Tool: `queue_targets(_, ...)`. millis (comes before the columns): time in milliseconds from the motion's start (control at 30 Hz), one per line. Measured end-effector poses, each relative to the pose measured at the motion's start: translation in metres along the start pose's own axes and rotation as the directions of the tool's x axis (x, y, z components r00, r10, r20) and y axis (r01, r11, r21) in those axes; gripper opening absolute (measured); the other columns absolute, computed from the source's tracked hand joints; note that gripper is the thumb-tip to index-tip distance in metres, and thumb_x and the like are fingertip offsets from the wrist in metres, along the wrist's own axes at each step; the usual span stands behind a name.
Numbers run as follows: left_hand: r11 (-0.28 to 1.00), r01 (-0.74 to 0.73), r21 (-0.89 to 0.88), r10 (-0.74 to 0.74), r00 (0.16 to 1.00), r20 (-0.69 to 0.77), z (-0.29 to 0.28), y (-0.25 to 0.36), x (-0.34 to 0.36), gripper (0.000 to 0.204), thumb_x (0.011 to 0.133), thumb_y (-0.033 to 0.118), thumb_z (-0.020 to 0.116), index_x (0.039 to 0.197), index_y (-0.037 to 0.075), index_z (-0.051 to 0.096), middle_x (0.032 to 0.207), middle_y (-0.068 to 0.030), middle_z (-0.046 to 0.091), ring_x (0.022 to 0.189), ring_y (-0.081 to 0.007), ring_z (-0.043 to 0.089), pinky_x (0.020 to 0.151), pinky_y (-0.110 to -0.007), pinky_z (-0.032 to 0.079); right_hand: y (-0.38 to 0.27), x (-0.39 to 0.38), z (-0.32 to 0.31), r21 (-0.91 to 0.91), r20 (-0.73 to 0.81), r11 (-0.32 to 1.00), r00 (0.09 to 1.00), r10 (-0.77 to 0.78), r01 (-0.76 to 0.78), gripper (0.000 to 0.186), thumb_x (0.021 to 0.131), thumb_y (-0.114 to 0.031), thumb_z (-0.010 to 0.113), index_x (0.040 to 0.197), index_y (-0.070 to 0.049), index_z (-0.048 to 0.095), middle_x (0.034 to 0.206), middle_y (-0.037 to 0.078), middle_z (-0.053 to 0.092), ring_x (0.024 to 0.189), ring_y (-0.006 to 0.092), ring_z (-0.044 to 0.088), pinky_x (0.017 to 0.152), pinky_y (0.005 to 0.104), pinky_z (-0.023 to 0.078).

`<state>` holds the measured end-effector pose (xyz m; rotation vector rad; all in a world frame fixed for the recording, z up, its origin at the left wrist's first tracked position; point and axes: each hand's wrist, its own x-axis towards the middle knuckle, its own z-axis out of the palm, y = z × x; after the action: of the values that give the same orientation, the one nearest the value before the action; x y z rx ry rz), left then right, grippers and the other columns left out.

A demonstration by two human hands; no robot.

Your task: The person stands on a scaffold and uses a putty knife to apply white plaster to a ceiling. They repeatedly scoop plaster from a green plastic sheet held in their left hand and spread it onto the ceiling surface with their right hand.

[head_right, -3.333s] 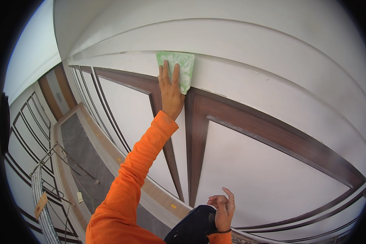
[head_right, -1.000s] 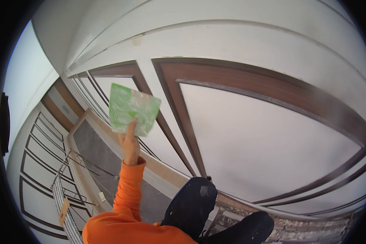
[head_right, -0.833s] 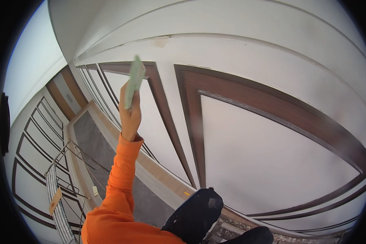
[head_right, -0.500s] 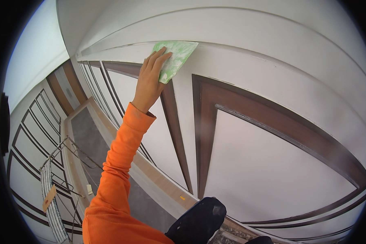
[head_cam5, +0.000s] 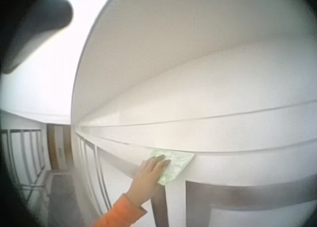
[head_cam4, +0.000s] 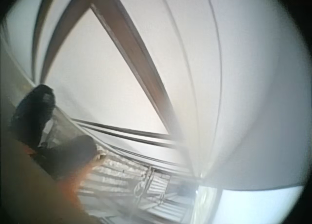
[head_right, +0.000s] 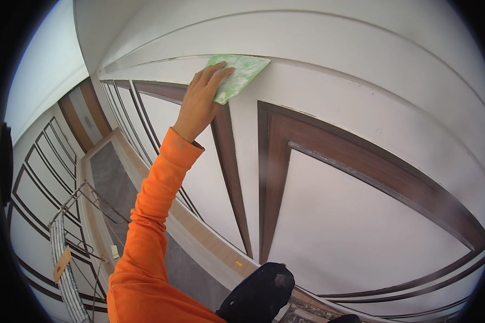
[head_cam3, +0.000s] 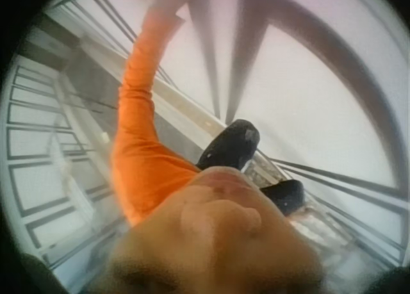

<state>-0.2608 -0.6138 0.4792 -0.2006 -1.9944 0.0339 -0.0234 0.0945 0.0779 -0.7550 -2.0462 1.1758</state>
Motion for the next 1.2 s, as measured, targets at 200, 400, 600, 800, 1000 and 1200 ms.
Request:
queue_targets(200, 0.999, -0.042, 0.012, 0.043, 0.999, -0.016, 0.003, 0.000, 0.010, 0.068, 0.069, -0.017, 0.055, 0.129, 0.013, 0.056, 0.135, -0.0089, 0.055, 0.122, -0.0359, 0.052, 0.102, -0.044, 0.046, -0.035, -0.009, 0.004, -0.065, 0.002, 0.995, 0.997, -0.078, 0.078, 0.081, 0.095, -0.057, 0.058, 0.137, 0.010, 0.044, 0.124, 0.028, 0.055, 0.110, 0.0330, 0.052, 0.096, 0.0435, 0.044)
queue_targets(400, 0.993, -0.115, -0.003, 0.115, 0.989, 0.090, -0.018, -0.010, 0.029, 0.058, 0.073, -0.013, 0.053, 0.125, 0.011, 0.060, 0.122, -0.0108, 0.064, 0.111, -0.0345, 0.059, 0.095, -0.043, 0.049, -0.035, -0.012, 0.004, -0.062, 0.013, 0.997, 0.999, -0.051, 0.052, 0.081, 0.095, -0.058, 0.058, 0.138, 0.009, 0.044, 0.126, 0.029, 0.054, 0.113, 0.0340, 0.052, 0.097, 0.0446, 0.043)
queue_targets(600, 0.981, -0.191, -0.016, 0.189, 0.953, 0.235, -0.039, -0.027, 0.054, 0.058, 0.071, -0.015, 0.052, 0.122, 0.010, 0.063, 0.107, -0.0189, 0.069, 0.095, -0.0407, 0.063, 0.086, -0.044, 0.051, -0.035, -0.013, 0.001, -0.065, 0.024, 0.997, 0.999, -0.039, 0.040, 0.082, 0.095, -0.058, 0.058, 0.139, 0.009, 0.043, 0.129, 0.029, 0.053, 0.115, 0.0350, 0.051, 0.098, 0.0457, 0.042)
queue_targets(800, 0.992, -0.113, 0.054, 0.076, 0.886, 0.457, -0.059, -0.021, 0.087, 0.053, 0.075, -0.014, 0.054, 0.119, 0.012, 0.068, 0.092, -0.0203, 0.070, 0.080, -0.0418, 0.062, 0.075, -0.045, 0.050, -0.038, -0.016, 0.001, -0.067, 0.025, 0.997, 0.999, -0.035, 0.036, 0.082, 0.094, -0.058, 0.058, 0.140, 0.008, 0.043, 0.131, 0.030, 0.051, 0.118, 0.0360, 0.050, 0.099, 0.0467, 0.042)
queue_targets(1000, 0.991, -0.123, -0.060, 0.137, 0.908, 0.397, -0.058, -0.043, 0.085, 0.048, 0.080, -0.012, 0.054, 0.119, 0.013, 0.068, 0.082, -0.0191, 0.068, 0.071, -0.0365, 0.062, 0.067, -0.044, 0.049, -0.043, -0.018, 0.000, -0.055, 0.028, 0.997, 0.998, -0.049, 0.050, 0.083, 0.094, -0.059, 0.058, 0.141, 0.008, 0.042, 0.134, 0.031, 0.050, 0.120, 0.0369, 0.049, 0.101, 0.0478, 0.041)
queue_targets(1200, 0.965, -0.045, -0.258, 0.072, 0.993, 0.096, -0.072, -0.038, 0.051, 0.045, 0.084, -0.009, 0.055, 0.121, 0.011, 0.067, 0.086, -0.0178, 0.069, 0.072, -0.0349, 0.060, 0.072, -0.033, 0.049, -0.053, -0.023, -0.003, -0.042, 0.031, 0.997, 0.997, -0.070, 0.072, 0.083, 0.094, -0.059, 0.057, 0.142, 0.007, 0.041, 0.136, 0.031, 0.049, 0.122, 0.0379, 0.048, 0.102, 0.0489, 0.040)
